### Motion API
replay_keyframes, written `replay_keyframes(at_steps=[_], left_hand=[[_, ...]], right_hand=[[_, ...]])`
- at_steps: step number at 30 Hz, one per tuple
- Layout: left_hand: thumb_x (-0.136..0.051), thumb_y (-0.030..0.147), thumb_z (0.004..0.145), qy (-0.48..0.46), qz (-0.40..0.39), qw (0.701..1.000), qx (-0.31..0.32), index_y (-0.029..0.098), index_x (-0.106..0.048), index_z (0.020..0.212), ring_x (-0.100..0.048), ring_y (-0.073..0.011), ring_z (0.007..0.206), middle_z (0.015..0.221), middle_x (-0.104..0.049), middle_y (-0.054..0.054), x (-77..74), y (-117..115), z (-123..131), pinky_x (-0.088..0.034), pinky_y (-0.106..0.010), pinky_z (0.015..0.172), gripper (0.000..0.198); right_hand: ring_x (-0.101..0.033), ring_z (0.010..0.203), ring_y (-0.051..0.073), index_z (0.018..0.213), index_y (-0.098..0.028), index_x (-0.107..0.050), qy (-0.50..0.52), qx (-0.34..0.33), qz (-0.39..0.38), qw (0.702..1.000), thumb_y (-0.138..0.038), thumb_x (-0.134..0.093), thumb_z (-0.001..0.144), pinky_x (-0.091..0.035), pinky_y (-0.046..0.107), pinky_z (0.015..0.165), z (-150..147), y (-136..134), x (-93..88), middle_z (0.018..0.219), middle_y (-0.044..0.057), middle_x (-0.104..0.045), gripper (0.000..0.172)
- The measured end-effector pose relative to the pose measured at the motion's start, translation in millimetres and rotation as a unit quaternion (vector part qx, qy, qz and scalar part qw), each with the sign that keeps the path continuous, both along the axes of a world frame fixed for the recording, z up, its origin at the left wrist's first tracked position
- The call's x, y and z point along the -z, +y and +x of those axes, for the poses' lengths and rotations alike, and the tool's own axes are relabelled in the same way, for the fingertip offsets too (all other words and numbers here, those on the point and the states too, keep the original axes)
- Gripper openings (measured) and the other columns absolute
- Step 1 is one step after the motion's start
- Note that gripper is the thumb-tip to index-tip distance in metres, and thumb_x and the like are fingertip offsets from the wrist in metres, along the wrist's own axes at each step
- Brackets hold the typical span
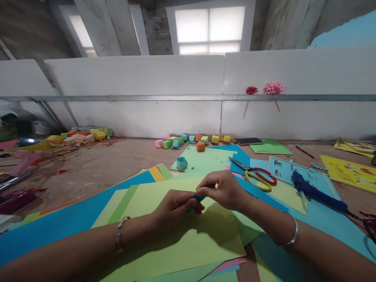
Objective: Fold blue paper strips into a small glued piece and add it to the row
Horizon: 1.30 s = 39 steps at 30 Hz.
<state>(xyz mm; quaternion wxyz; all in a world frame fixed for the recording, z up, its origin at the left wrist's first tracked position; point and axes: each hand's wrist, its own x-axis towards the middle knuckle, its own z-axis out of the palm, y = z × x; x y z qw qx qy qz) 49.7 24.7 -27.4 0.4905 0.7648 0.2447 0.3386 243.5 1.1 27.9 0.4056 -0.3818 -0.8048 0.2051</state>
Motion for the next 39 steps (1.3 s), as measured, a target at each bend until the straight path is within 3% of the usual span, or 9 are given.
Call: replay_keyframes(at_steps=[5, 9, 13, 17, 21, 28, 31, 34, 39], left_hand=[[-0.047, 0.063, 0.09, -0.014, 0.021, 0.999, 0.02, 0.01, -0.075, 0.085, -0.069, -0.0217, 0.07, 0.075, -0.074, -0.013, -2.9, 4.4, -3.5, -0.053, -0.033, 0.068, 0.061], [-0.045, 0.055, 0.095, -0.059, 0.057, 0.997, -0.004, 0.011, -0.073, 0.09, -0.068, -0.0203, 0.077, 0.082, -0.074, -0.011, -3.5, 4.4, -4.1, -0.053, -0.032, 0.071, 0.052], [-0.051, 0.044, 0.094, -0.032, 0.182, 0.98, -0.069, 0.017, -0.072, 0.098, -0.067, -0.0207, 0.085, 0.09, -0.074, -0.009, -7.9, 6.1, -5.0, -0.052, -0.033, 0.077, 0.034], [-0.07, 0.038, 0.083, -0.072, 0.34, 0.924, -0.161, 0.02, -0.067, 0.107, -0.061, -0.0232, 0.095, 0.098, -0.068, -0.01, -18.1, -0.2, -7.9, -0.05, -0.036, 0.083, 0.031], [-0.063, 0.018, 0.088, -0.093, 0.368, 0.915, -0.14, 0.019, -0.061, 0.086, -0.057, -0.0142, 0.075, 0.079, -0.061, -0.002, -25.1, -9.3, -9.4, -0.047, -0.024, 0.067, 0.003], [-0.06, 0.015, 0.087, -0.106, 0.259, 0.952, -0.125, 0.019, -0.056, 0.077, -0.05, -0.011, 0.066, 0.071, -0.055, 0.001, -22.7, -9.9, -5.1, -0.043, -0.021, 0.061, 0.011], [-0.062, 0.023, 0.086, -0.133, 0.125, 0.976, -0.118, 0.018, -0.056, 0.075, -0.049, -0.0108, 0.065, 0.071, -0.055, 0.001, -21.9, -10.3, -1.9, -0.043, -0.021, 0.06, 0.014], [-0.066, 0.032, 0.083, -0.157, 0.005, 0.978, -0.135, 0.017, -0.056, 0.074, -0.048, -0.0097, 0.061, 0.067, -0.053, 0.003, -22.9, -11.2, 0.1, -0.042, -0.021, 0.057, 0.021], [-0.073, 0.045, 0.076, -0.146, -0.089, 0.976, -0.134, 0.016, -0.055, 0.074, -0.045, -0.0079, 0.054, 0.063, -0.052, 0.004, -27.8, -11.7, -0.1, -0.039, -0.02, 0.05, 0.034]], right_hand=[[-0.061, 0.057, 0.013, 0.068, -0.017, -0.073, 0.068, 0.049, -0.035, 0.996, -0.034, -0.077, 0.074, -0.049, 0.024, 0.054, -1.2, 0.8, -1.1, 0.064, 0.003, -0.07, 0.019], [-0.059, 0.061, 0.013, 0.074, -0.017, -0.073, 0.075, 0.006, 0.008, 0.997, -0.038, -0.077, 0.076, -0.048, 0.026, 0.057, -4.6, -0.9, 0.0, 0.068, 0.003, -0.069, 0.021], [-0.059, 0.059, 0.013, 0.07, -0.017, -0.071, 0.071, 0.012, 0.078, 0.994, -0.038, -0.07, 0.085, -0.048, 0.025, 0.055, -7.0, -2.7, 5.7, 0.065, 0.004, -0.067, 0.025], [-0.059, 0.055, 0.012, 0.069, -0.017, -0.07, 0.029, 0.035, 0.115, 0.992, -0.038, -0.069, 0.085, -0.046, 0.022, 0.05, -11.6, -8.6, 9.4, 0.063, 0.003, -0.066, 0.027], [-0.057, 0.055, 0.011, 0.071, -0.017, -0.069, -0.006, 0.02, 0.144, 0.989, -0.037, -0.066, 0.088, -0.044, 0.021, 0.05, -16.8, -14.6, 7.7, 0.062, 0.003, -0.065, 0.027], [-0.054, 0.058, 0.013, 0.067, -0.017, -0.064, -0.047, -0.003, 0.171, 0.984, -0.024, -0.054, 0.093, -0.041, 0.024, 0.053, -14.9, -17.6, 2.3, 0.061, 0.003, -0.061, 0.029], [-0.05, 0.054, 0.011, 0.064, -0.017, -0.063, -0.013, 0.025, 0.093, 0.995, -0.027, -0.059, 0.09, -0.038, 0.023, 0.05, -14.7, -14.5, 4.3, 0.057, 0.001, -0.059, 0.028], [-0.048, 0.055, 0.011, 0.063, -0.017, -0.06, 0.012, 0.056, -0.021, 0.998, -0.035, -0.061, 0.087, -0.037, 0.023, 0.05, -17.4, -10.4, 9.9, 0.059, 0.0, -0.057, 0.03], [-0.036, 0.053, 0.009, 0.053, -0.018, -0.046, 0.009, 0.062, -0.123, 0.99, -0.039, -0.056, 0.084, -0.029, 0.023, 0.049, -22.0, -10.6, 16.4, 0.054, -0.004, -0.041, 0.04]])
